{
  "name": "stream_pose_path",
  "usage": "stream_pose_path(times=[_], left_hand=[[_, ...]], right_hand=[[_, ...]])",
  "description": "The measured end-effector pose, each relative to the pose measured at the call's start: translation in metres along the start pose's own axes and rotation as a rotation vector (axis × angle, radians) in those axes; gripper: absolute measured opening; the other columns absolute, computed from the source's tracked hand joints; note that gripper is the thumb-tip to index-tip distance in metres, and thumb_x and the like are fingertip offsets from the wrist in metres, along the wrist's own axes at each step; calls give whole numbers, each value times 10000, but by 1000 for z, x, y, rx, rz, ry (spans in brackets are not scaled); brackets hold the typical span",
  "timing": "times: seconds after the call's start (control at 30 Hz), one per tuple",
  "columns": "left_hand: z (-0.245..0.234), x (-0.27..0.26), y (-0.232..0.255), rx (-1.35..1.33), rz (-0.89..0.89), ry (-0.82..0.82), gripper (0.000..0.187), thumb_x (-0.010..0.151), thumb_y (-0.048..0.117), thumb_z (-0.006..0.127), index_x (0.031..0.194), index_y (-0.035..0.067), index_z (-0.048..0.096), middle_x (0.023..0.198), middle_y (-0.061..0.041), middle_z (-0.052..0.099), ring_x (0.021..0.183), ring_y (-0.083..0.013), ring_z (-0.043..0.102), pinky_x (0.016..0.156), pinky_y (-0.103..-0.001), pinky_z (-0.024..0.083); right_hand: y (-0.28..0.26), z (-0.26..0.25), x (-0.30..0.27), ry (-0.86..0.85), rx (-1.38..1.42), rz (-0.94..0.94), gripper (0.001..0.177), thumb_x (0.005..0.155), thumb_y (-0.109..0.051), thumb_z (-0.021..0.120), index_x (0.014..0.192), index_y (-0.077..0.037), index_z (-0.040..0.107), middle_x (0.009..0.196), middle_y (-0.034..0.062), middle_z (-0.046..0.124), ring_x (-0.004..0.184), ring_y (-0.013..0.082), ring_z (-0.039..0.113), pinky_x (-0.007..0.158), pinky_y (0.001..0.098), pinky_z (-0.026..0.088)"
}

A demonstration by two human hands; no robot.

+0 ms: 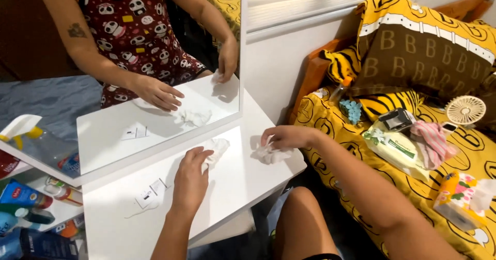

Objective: Cleaning a vanity mirror and organizing various cosmetic bottles and jars on a shelf.

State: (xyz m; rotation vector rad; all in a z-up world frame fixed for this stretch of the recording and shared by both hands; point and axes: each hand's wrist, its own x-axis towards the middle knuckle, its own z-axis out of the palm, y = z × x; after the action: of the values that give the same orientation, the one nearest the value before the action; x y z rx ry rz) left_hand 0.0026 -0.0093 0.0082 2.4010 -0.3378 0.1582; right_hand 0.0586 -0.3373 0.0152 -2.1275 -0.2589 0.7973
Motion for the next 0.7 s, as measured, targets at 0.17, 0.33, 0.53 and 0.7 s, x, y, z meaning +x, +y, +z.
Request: stream_pose_path(times=[0.17, 0.33, 0.53, 0.7], left_hand=[[17, 9, -5, 4, 29, -6, 463, 799, -58, 700, 1216, 142, 705, 1408, -76, 564, 1287, -316, 552, 1074, -406, 468], [20, 12, -1, 44, 4, -19, 475, 784, -58, 713, 1215, 140, 702, 1448, -92, 522, 1324, -324, 512, 1090, -423, 447], [39, 19, -12, 32, -26, -70, 466, 805, -20, 717, 1239, 150, 714, 1518, -95, 433, 1385, -328, 449, 1076, -433, 438], [57, 22, -24, 169, -42, -144, 378, 796, 14, 732, 1153, 138, 721, 1417, -97, 558, 1307, -325, 527, 1083, -411, 452]], right_hand=[[24, 45, 44, 479, -484, -207, 137, 855, -146, 726, 973, -119, 791, 1053, 82, 739, 996, 234, 700, 902, 352, 561], [19, 131, 15, 822, -504, -207, 234, 937, -158, 640, 1132, -71, 734, 1247, 143, 704, 1201, 307, 647, 1000, 425, 516], [4, 165, -23, 704, -563, -446, 525, 915, -140, 635, 1415, 7, 578, 1475, 271, 517, 1364, 423, 457, 1098, 523, 373], [34, 107, 13, 860, -777, -466, 432, 860, -39, 657, 1283, -108, 712, 1374, 100, 671, 1289, 294, 597, 1111, 401, 476]])
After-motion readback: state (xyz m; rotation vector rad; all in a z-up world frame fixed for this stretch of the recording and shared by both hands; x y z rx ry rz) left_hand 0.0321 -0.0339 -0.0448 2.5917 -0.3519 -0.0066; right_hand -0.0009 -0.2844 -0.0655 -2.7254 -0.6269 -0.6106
